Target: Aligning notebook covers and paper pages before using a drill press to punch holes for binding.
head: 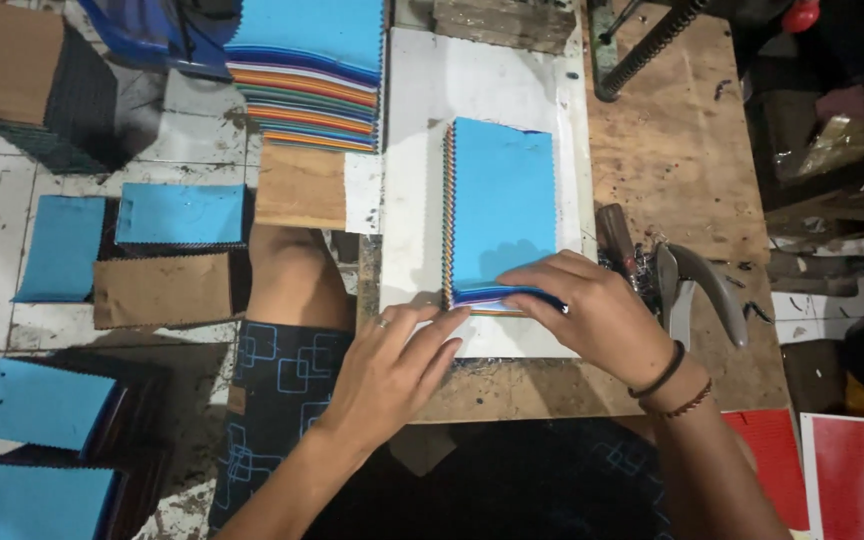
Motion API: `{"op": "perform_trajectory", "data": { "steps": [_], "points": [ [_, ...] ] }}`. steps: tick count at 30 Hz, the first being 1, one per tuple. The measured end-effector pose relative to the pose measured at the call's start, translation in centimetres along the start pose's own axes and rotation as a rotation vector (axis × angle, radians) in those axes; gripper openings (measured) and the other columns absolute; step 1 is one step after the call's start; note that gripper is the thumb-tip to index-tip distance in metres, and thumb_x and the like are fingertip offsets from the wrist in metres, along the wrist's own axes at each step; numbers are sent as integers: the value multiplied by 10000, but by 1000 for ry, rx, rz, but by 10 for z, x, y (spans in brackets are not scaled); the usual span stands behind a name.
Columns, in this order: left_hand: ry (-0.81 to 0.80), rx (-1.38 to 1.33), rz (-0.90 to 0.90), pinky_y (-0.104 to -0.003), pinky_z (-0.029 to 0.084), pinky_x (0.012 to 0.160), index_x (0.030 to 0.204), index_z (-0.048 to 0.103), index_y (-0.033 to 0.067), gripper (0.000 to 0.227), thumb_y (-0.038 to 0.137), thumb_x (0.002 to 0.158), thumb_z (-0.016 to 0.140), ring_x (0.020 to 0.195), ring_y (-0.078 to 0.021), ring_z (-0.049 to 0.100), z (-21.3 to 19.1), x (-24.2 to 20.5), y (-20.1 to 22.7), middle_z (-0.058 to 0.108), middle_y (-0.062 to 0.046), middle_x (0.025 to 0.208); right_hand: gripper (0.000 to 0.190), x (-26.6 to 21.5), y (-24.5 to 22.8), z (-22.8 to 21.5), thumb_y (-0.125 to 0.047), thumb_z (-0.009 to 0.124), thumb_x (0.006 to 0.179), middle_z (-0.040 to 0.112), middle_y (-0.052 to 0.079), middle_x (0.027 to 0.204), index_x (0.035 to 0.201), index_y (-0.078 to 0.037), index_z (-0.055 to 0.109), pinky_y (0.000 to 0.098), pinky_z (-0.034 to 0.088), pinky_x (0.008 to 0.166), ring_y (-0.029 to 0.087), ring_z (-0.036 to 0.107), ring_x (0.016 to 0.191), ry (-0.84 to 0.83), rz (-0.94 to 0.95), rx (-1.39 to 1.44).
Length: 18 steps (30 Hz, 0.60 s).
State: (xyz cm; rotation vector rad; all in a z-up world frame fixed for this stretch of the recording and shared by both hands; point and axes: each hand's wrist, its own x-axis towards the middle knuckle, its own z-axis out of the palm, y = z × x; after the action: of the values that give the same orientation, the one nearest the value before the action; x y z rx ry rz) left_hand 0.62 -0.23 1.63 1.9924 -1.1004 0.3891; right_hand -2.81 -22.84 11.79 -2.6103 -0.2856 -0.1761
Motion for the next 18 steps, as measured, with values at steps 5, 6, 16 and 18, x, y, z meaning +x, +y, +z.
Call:
{"op": "perform_trajectory", "data": {
  "steps": [5, 6, 16, 18],
  "points": [
    [-28, -32, 7, -429, 517, 686, 1260, 702, 110, 310, 151, 952, 711, 921, -345, 681, 0, 5, -1, 622, -70, 1009, 263, 0, 3, -2, -131, 831, 828, 793, 138, 930, 1079, -72, 786, 419, 616, 742, 319, 758, 869, -55, -37, -67],
    [-32, -40, 13, -435, 522, 685, 1272, 697, 105, 325, 146, 950, 711, 921, -358, 682, 1, 4, -3, 621, -73, 1009, 282, -1, 3, -1, -140, 841, 815, 788, 146, 940, 1081, -66, 781, 427, 613, 744, 325, 752, 879, -71, -66, -105],
    [-122, 90, 19, -371, 509, 658, 1341, 629, 78, 357, 222, 1019, 685, 862, -255, 599, -4, 7, -1, 569, -93, 1047, 393, 5, 24, -2, -185, 667, 971, 705, 111, 1106, 1355, -119, 612, 447, 561, 823, 297, 669, 951, -197, -136, -161],
    [-168, 83, -32, -379, 535, 692, 1387, 622, 129, 410, 250, 1003, 702, 908, -244, 612, -1, 4, -4, 585, -102, 1057, 427, 14, 28, -6, -190, 711, 945, 756, 81, 961, 1353, -117, 608, 446, 626, 849, 218, 743, 805, -176, -123, -235]
  ]
}}
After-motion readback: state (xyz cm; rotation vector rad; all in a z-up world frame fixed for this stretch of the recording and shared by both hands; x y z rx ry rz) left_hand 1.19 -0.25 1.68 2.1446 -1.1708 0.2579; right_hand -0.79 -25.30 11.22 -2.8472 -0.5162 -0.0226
